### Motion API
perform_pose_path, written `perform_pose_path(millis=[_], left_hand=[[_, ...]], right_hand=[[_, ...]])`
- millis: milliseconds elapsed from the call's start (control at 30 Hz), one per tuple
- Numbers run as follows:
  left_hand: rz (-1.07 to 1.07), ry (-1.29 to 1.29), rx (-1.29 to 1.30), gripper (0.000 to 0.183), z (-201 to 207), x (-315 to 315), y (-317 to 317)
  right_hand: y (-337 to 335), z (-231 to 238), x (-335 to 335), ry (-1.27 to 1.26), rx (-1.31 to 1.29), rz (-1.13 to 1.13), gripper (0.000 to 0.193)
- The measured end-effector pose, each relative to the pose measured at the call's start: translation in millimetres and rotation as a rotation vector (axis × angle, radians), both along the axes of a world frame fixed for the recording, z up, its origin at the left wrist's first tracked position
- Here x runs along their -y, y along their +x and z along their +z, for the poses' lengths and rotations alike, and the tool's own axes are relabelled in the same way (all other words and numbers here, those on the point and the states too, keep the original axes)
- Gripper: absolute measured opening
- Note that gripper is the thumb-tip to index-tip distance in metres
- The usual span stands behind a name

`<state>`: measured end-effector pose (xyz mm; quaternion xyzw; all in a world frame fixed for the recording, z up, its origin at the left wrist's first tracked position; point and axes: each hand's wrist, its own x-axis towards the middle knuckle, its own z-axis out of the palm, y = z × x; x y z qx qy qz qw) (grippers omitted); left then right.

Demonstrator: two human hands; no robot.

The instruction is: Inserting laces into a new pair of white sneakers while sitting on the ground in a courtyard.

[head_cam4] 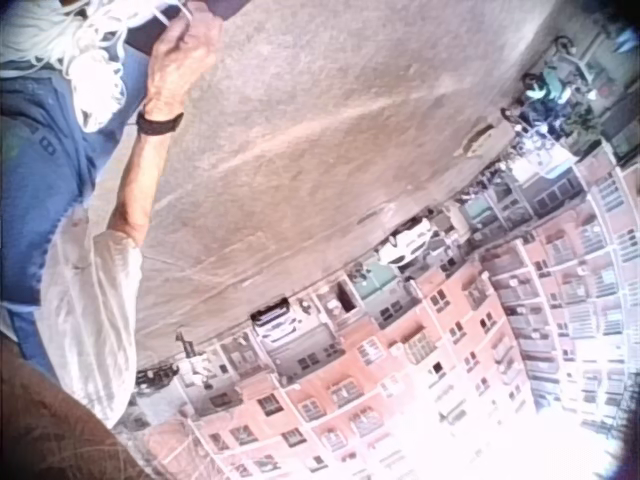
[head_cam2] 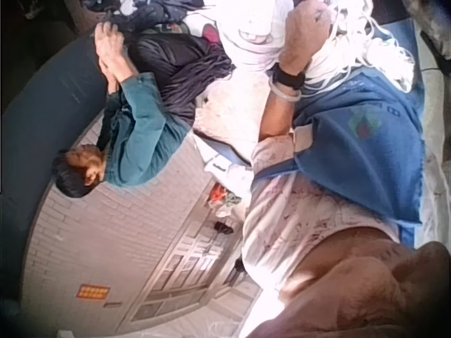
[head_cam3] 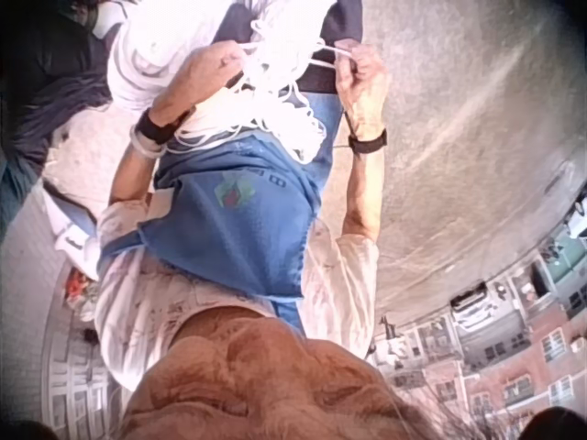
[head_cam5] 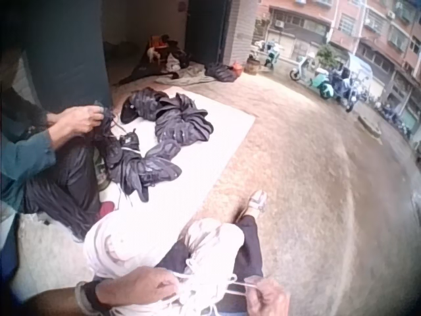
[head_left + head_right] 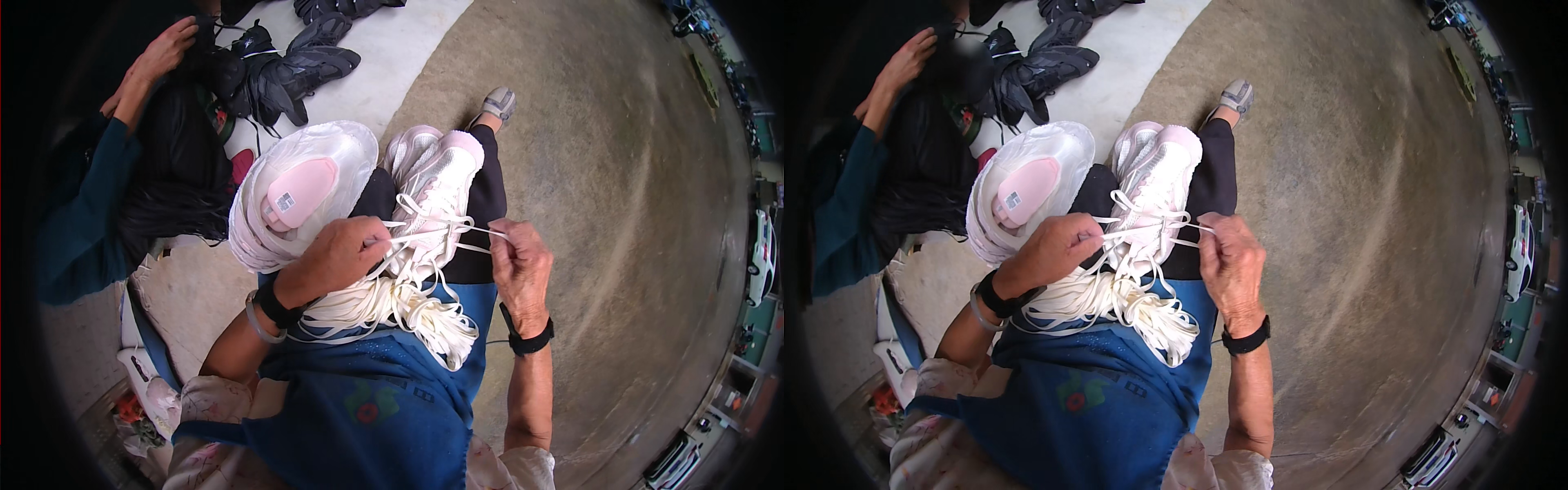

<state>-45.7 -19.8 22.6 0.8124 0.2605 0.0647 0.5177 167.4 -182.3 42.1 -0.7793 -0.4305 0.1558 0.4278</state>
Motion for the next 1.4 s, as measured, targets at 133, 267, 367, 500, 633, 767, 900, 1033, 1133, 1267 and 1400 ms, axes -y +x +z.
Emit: perform_pose_path(millis=[133, 267, 367, 500, 633, 767, 900, 1033, 1133, 1267, 1400], left_hand=[[0.074, -0.038, -0.097, 0.016, 2, -6, 5], [0.074, -0.061, -0.117, 0.017, -1, -6, 8], [0.088, -0.065, -0.157, 0.017, -2, -6, 10], [0.109, -0.095, -0.226, 0.016, 0, -10, 11], [0.092, -0.053, -0.233, 0.016, 2, -11, 16], [0.091, -0.007, -0.228, 0.015, 0, -12, 18], [0.097, 0.040, -0.226, 0.013, 0, -16, 17], [0.099, 0.047, -0.197, 0.013, 2, -15, 18], [0.041, 0.079, -0.201, 0.014, 10, -9, 18], [-0.024, 0.011, -0.225, 0.013, 28, 2, 18], [-0.028, 0.157, -0.081, 0.005, 22, 4, 9]], right_hand=[[-6, -5, 4, 0.016, -0.009, -0.048, 0.011], [-19, -25, 7, 0.162, -0.484, -0.153, 0.017], [-20, -24, 13, 0.250, -0.750, -0.147, 0.022], [-23, -13, 28, 0.032, -0.417, 0.078, 0.006], [-26, -17, 47, -0.026, -0.533, 0.033, 0.007], [-26, -29, 52, 0.048, -0.527, 0.014, 0.008], [-24, -25, 54, 0.031, -0.451, 0.078, 0.008], [-21, -16, 50, -0.041, -0.426, 0.081, 0.010], [-26, -4, 45, -0.073, -0.402, 0.094, 0.014], [-54, -3, 29, 0.068, -0.274, 0.147, 0.015], [-62, 7, 17, 0.137, 0.044, 0.231, 0.013]])
